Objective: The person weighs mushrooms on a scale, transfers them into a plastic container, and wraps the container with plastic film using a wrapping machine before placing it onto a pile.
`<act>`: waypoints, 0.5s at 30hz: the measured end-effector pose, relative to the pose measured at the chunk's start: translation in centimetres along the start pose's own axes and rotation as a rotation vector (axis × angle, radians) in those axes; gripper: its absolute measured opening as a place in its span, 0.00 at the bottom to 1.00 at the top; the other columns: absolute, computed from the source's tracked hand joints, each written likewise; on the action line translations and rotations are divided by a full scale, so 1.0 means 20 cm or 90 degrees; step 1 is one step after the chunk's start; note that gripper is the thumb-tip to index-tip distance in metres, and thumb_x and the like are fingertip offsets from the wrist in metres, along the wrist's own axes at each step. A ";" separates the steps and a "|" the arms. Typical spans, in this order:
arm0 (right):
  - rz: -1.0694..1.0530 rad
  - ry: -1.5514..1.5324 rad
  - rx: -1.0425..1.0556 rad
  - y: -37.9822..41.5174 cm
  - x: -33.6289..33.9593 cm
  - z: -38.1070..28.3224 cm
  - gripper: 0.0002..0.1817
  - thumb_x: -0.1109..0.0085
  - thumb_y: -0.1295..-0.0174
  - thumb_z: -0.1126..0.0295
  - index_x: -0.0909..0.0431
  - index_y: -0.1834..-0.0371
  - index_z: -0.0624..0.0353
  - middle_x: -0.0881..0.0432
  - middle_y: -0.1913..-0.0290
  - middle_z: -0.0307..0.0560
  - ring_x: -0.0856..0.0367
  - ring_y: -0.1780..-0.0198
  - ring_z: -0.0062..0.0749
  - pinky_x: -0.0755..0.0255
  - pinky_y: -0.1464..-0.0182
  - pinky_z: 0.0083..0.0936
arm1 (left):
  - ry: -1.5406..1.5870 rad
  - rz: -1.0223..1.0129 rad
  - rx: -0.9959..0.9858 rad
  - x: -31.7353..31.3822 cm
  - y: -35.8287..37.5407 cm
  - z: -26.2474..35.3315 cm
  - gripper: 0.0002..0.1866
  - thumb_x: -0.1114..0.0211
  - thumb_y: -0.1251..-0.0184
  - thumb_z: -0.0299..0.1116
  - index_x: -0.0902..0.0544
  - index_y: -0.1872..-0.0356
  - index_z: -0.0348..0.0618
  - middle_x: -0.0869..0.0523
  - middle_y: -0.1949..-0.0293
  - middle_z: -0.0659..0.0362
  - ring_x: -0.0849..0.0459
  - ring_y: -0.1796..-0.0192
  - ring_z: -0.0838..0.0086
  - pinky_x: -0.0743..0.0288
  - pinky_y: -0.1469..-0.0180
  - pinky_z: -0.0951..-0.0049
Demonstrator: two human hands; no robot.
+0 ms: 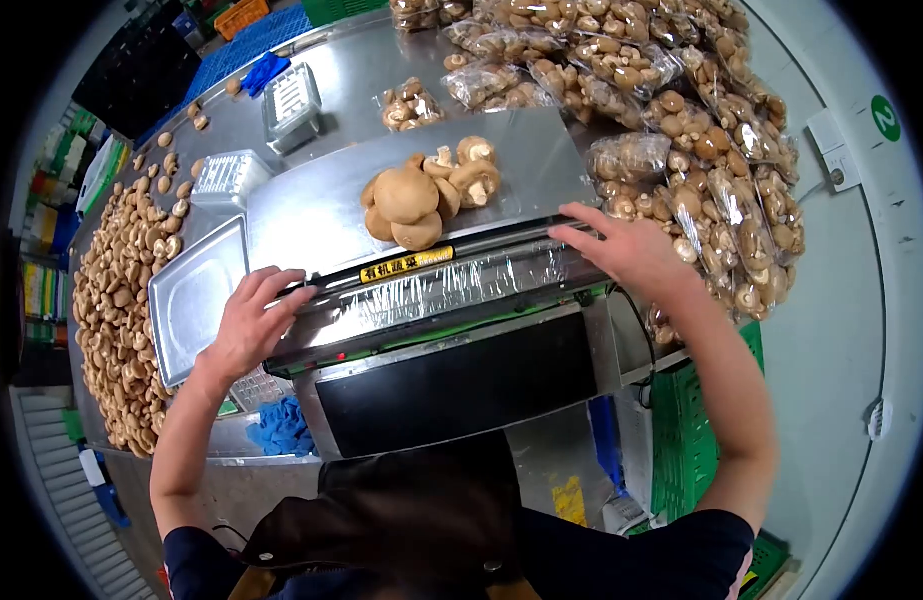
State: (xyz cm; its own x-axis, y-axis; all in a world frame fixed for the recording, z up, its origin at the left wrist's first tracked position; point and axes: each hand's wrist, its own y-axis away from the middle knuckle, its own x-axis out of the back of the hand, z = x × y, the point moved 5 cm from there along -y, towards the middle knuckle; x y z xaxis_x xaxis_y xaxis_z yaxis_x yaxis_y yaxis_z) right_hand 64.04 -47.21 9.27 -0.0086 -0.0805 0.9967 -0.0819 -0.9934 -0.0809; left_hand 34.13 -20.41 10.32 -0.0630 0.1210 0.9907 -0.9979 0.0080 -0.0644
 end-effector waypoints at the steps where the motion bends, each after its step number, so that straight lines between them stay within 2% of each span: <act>1: -0.057 0.049 0.033 0.01 -0.03 0.01 0.26 0.37 0.45 0.70 0.26 0.41 0.39 0.27 0.36 0.36 0.16 0.60 0.37 0.21 0.66 0.27 | -0.015 -0.022 -0.038 -0.02 0.00 0.02 0.30 0.30 0.55 0.25 0.22 0.44 0.52 0.24 0.41 0.58 0.26 0.44 0.60 0.30 0.42 0.58; 3: -0.022 -0.015 0.072 -0.05 -0.05 -0.03 0.25 0.37 0.45 0.70 0.26 0.41 0.38 0.28 0.34 0.35 0.15 0.61 0.37 0.21 0.66 0.26 | -0.034 -0.021 -0.097 -0.05 -0.09 0.07 0.31 0.30 0.55 0.29 0.22 0.43 0.56 0.26 0.37 0.58 0.28 0.40 0.59 0.37 0.35 0.53; 4: -0.003 -0.047 0.090 -0.08 -0.07 -0.05 0.25 0.37 0.45 0.70 0.25 0.42 0.38 0.29 0.33 0.35 0.15 0.61 0.36 0.21 0.66 0.26 | -0.042 0.019 -0.100 -0.07 -0.12 0.09 0.26 0.29 0.55 0.30 0.19 0.48 0.56 0.24 0.39 0.58 0.27 0.40 0.59 0.36 0.35 0.53; 5: 0.086 -0.110 0.131 -0.10 -0.10 -0.07 0.19 0.38 0.43 0.71 0.20 0.47 0.44 0.23 0.38 0.37 0.15 0.61 0.35 0.21 0.68 0.25 | -0.011 0.052 -0.117 -0.08 -0.13 0.12 0.23 0.30 0.55 0.30 0.18 0.52 0.54 0.22 0.41 0.59 0.26 0.42 0.59 0.35 0.37 0.54; 6: 0.114 -0.200 0.100 -0.07 -0.13 -0.04 0.15 0.39 0.41 0.71 0.19 0.50 0.47 0.21 0.42 0.39 0.15 0.61 0.33 0.22 0.68 0.24 | 0.020 0.085 -0.134 -0.07 -0.14 0.14 0.20 0.30 0.55 0.30 0.16 0.56 0.51 0.20 0.43 0.59 0.25 0.44 0.60 0.33 0.39 0.55; 8: 0.168 -0.377 0.040 0.02 -0.15 0.00 0.10 0.40 0.38 0.72 0.16 0.55 0.54 0.16 0.49 0.43 0.14 0.61 0.28 0.23 0.69 0.21 | 0.118 0.067 -0.055 -0.05 -0.03 0.15 0.13 0.31 0.52 0.26 0.15 0.62 0.46 0.15 0.53 0.58 0.21 0.55 0.62 0.28 0.51 0.61; 9: 0.003 -0.575 -0.275 0.11 -0.06 -0.03 0.08 0.41 0.36 0.71 0.15 0.56 0.56 0.13 0.55 0.43 0.15 0.67 0.25 0.23 0.71 0.19 | 0.198 0.078 -0.008 -0.02 0.04 0.15 0.10 0.33 0.50 0.24 0.15 0.64 0.44 0.14 0.57 0.56 0.19 0.60 0.63 0.26 0.58 0.65; 10: 0.001 -0.616 -0.276 0.19 0.01 -0.06 0.09 0.41 0.36 0.72 0.15 0.56 0.57 0.13 0.56 0.44 0.16 0.68 0.24 0.23 0.70 0.17 | 0.277 0.095 0.036 0.01 0.11 0.16 0.08 0.34 0.47 0.21 0.15 0.65 0.43 0.13 0.61 0.54 0.17 0.65 0.64 0.24 0.64 0.69; 11: 0.000 -0.657 -0.273 0.24 0.06 -0.05 0.09 0.42 0.35 0.73 0.15 0.56 0.59 0.13 0.57 0.45 0.17 0.68 0.23 0.24 0.70 0.16 | 0.317 0.197 0.041 0.04 0.19 0.18 0.08 0.38 0.43 0.18 0.15 0.65 0.38 0.12 0.65 0.54 0.14 0.70 0.68 0.22 0.68 0.72; 12: 0.091 -0.668 -0.223 0.22 0.17 -0.06 0.08 0.43 0.34 0.74 0.15 0.57 0.61 0.14 0.59 0.47 0.16 0.68 0.24 0.23 0.69 0.17 | 0.390 0.201 0.211 0.12 0.22 0.13 0.05 0.41 0.38 0.21 0.17 0.65 0.37 0.14 0.68 0.53 0.16 0.73 0.71 0.22 0.70 0.73; 14: 0.280 -0.627 -0.142 0.14 0.40 -0.02 0.08 0.45 0.32 0.73 0.16 0.58 0.64 0.15 0.61 0.49 0.16 0.67 0.28 0.22 0.65 0.20 | 0.576 0.277 0.564 0.25 0.33 0.04 0.10 0.48 0.27 0.26 0.20 0.67 0.34 0.17 0.74 0.50 0.18 0.79 0.75 0.22 0.74 0.73; 15: 0.373 -0.576 -0.111 0.06 0.49 0.04 0.09 0.46 0.32 0.72 0.17 0.58 0.65 0.15 0.62 0.50 0.15 0.67 0.31 0.21 0.62 0.21 | 0.755 0.447 0.235 0.36 0.20 -0.02 0.11 0.51 0.23 0.30 0.21 0.59 0.35 0.17 0.71 0.50 0.17 0.74 0.74 0.21 0.68 0.73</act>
State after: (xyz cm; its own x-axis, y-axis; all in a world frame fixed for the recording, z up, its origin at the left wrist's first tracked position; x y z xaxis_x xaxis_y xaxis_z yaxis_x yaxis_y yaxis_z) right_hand 64.65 -49.28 18.90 0.6378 -0.6385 0.4309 -0.4441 -0.7618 -0.4715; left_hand 29.66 -19.08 17.23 -0.6710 0.7382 0.0700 -0.7244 -0.6324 -0.2745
